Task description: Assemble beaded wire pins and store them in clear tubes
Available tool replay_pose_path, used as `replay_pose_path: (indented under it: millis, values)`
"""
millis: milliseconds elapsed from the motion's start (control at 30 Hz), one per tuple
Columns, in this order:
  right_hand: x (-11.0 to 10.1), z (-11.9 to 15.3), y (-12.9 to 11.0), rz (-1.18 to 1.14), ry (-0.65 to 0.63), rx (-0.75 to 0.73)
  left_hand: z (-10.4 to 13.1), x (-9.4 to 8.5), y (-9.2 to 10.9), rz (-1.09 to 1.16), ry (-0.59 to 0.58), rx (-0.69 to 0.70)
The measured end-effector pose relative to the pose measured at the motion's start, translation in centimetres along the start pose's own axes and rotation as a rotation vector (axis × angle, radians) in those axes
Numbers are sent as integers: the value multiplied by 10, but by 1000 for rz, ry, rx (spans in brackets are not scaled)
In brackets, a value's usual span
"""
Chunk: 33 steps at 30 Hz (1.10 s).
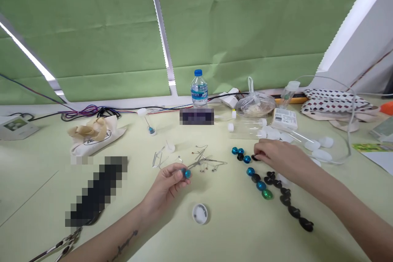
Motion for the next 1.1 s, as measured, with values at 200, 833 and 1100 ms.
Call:
replay_pose_path:
  millis: [200, 833, 1100]
  values:
    - [38, 24, -51, -272, -575, 225, 1, 2, -3, 35, -11, -8]
    - [100, 99, -67, -314, -509, 74, 12, 18, -15, -1, -102, -62]
    - [85, 109, -84, -314, -366, -173, 20, 21, -22, 23, -103, -141]
Point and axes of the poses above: each hand's wrist, its own z-axis away from the middle knuckle, its own x-axis out of the palm, y = z × x, the point moved 7 cm from there along -z, towards the middle knuckle, and after that the axes turned 14 degrees about x, right-handed, at the moved point
